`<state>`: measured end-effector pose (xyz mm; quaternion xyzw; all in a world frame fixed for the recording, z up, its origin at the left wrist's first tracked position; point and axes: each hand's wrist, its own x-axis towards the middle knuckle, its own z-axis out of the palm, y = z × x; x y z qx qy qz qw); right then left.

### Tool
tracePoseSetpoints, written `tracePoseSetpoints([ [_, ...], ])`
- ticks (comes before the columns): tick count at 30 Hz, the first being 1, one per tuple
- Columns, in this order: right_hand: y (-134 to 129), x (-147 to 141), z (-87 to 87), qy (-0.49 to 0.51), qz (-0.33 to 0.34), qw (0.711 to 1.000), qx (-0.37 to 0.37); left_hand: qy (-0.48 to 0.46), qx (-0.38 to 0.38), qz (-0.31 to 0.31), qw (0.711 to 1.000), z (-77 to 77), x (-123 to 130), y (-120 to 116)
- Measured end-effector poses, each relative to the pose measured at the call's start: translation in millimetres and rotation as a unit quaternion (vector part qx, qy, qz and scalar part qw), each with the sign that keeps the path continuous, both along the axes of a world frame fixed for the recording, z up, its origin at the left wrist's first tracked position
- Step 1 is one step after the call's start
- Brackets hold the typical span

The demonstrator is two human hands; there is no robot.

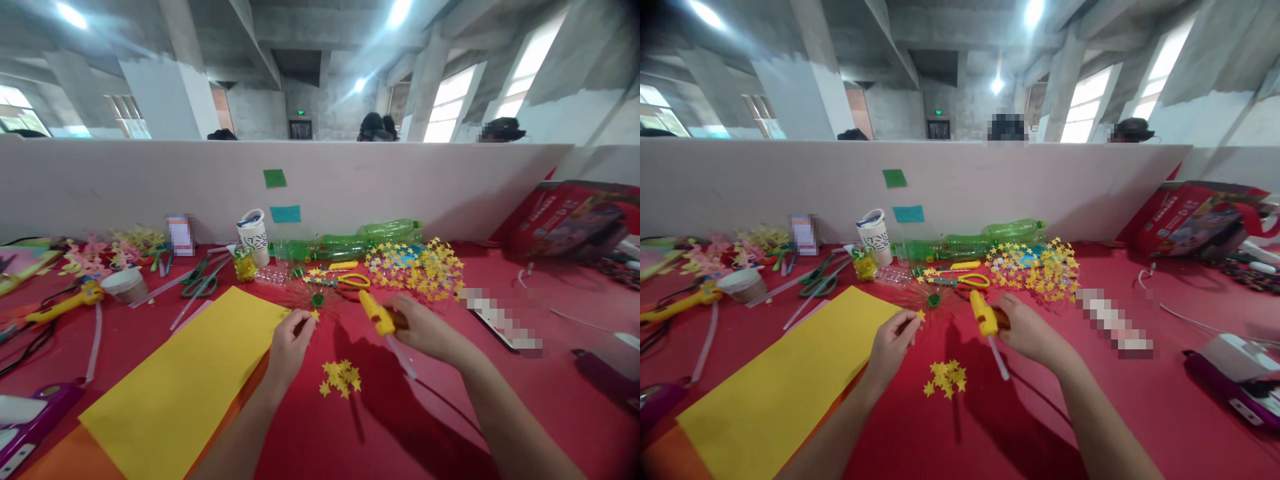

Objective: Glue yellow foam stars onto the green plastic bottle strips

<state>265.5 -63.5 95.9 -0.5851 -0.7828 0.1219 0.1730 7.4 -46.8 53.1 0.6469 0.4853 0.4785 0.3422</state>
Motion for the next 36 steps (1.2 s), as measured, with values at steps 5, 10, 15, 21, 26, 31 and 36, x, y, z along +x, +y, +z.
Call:
tracePoseSetpoints([
  [5,-6,-24,11.0,0.265,-0.002,0.964,-0.01,-0.036,-0.034,0.007,0.999,2.0,-2,3],
  [10,-12,-57,-18.9,0.34,-0.018,0.939,-0.045,-0.023,-0.015,0.009,1.0,-3.0,-3,5],
  [15,-16,-64,-37.0,0.343,0.024,0.939,-0.024,-0.009,0.008,0.013,1.0,-8.1,-1,6],
  [21,-17,-66,-45.5,0.319,0.008,0.948,-0.02,0.012,0.027,0.012,0.999,-9.1,-1,6],
  [26,-16,-66,-44.7,0.301,0.014,0.954,-0.009,0.014,0.038,0.015,0.999,-10.4,-1,7],
  [31,-15,-65,-46.6,0.289,0.013,0.957,-0.002,0.015,0.041,0.022,0.999,-10.7,-1,7],
  [36,-15,-65,-46.7,0.288,0.0,0.957,-0.019,0.016,0.039,0.022,0.999,-10.6,-1,6],
])
